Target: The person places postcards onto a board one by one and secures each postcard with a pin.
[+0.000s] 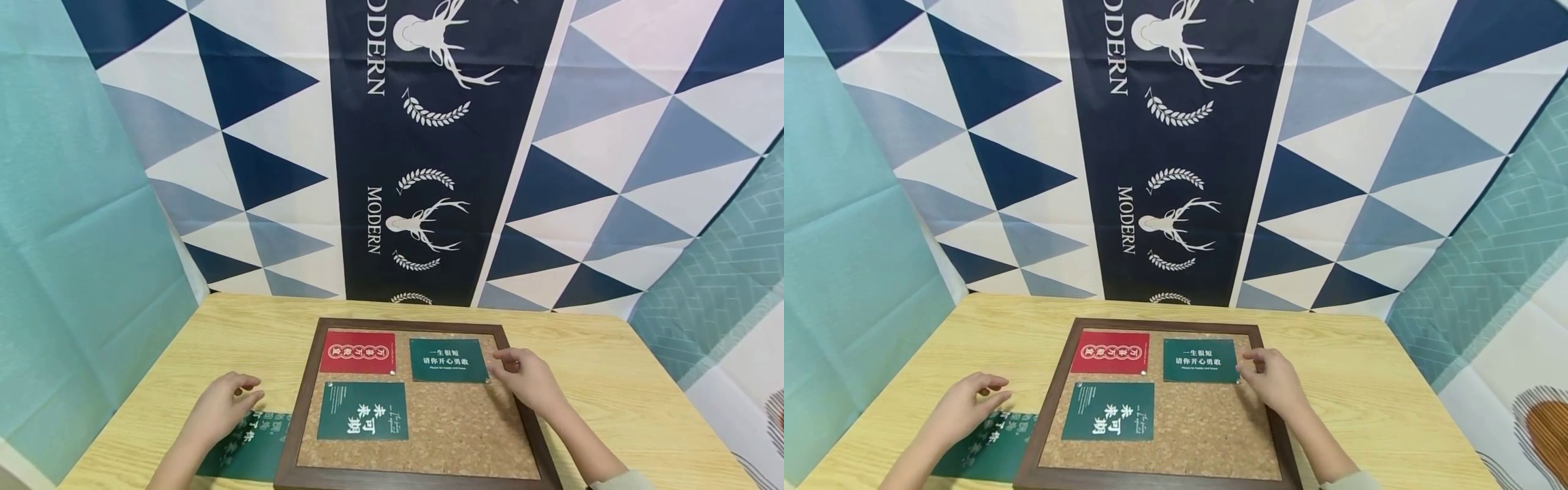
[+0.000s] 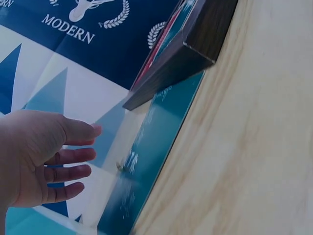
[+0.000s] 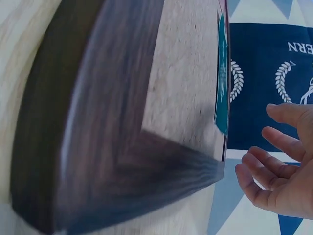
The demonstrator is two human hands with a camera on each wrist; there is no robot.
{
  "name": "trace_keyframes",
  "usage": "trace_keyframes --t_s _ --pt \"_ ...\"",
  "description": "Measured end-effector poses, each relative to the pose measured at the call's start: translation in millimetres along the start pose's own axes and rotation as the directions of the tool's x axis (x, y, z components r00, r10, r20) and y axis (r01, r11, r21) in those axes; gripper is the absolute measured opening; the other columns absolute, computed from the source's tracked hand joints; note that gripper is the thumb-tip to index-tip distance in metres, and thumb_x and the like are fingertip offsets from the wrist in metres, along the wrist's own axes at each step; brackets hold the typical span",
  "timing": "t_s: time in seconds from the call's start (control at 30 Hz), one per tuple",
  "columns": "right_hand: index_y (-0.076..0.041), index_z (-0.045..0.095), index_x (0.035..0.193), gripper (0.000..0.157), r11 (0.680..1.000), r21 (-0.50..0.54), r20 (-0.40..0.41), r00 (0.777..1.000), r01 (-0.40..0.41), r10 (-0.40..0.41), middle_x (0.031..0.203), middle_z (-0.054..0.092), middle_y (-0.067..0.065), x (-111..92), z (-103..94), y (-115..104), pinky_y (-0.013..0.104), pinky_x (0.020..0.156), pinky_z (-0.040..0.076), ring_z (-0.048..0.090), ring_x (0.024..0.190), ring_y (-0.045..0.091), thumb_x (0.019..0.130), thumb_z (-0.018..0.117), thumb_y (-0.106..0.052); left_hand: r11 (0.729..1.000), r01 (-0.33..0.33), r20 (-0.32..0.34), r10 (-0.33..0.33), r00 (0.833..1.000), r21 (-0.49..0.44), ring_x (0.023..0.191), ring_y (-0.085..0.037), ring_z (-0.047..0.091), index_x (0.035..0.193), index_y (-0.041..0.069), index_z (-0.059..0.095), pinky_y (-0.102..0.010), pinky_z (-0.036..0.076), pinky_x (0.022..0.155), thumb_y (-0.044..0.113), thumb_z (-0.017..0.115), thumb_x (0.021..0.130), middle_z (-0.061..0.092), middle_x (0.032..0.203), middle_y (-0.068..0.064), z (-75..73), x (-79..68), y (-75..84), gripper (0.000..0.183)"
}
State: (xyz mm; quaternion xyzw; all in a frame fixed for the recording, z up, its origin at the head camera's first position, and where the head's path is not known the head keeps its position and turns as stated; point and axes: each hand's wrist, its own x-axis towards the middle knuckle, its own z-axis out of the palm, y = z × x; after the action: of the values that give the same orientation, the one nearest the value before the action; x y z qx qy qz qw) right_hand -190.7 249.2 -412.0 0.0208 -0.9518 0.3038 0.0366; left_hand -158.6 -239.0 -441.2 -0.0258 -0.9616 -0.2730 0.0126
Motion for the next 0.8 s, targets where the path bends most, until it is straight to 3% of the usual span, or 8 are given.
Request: trace_keyframes --t_s 0.37,0.8 --pt "0.002 0.064 0.11 0.034 1.0 -0.023 -0.011 1.0 -0.011 0.01 0.107 0.06 0.023 -2.6 -8.4 16.1 0.043 0.071 0.053 0.061 0.095 0.036 0.088 0.063 -0.023 0.985 0.175 0.057 -0.174 0.983 -0.011 0.098 -0.038 0.06 0.113 -0.002 0.063 -0.045 0.052 0.077 0.031 0.066 0.086 0.064 0.108 -0.019 -9.9 -9.1 -29.4 0.042" --pt "0.005 0.058 0.12 0.043 0.998 -0.021 0.007 0.998 -0.058 0.058 0.11 0.06 0.029 -3.7 -12.7 27.4 0.046 0.073 0.052 0.059 0.098 0.042 0.089 0.062 -0.025 0.975 0.22 0.086 -0.22 0.972 0.008 0.097 -0.039 0.061 0.116 -0.009 0.058 -0.048 0.049 0.079 0.043 0.069 0.081 0.061 0.111 -0.026 -21.6 -19.8 -52.7 0.064"
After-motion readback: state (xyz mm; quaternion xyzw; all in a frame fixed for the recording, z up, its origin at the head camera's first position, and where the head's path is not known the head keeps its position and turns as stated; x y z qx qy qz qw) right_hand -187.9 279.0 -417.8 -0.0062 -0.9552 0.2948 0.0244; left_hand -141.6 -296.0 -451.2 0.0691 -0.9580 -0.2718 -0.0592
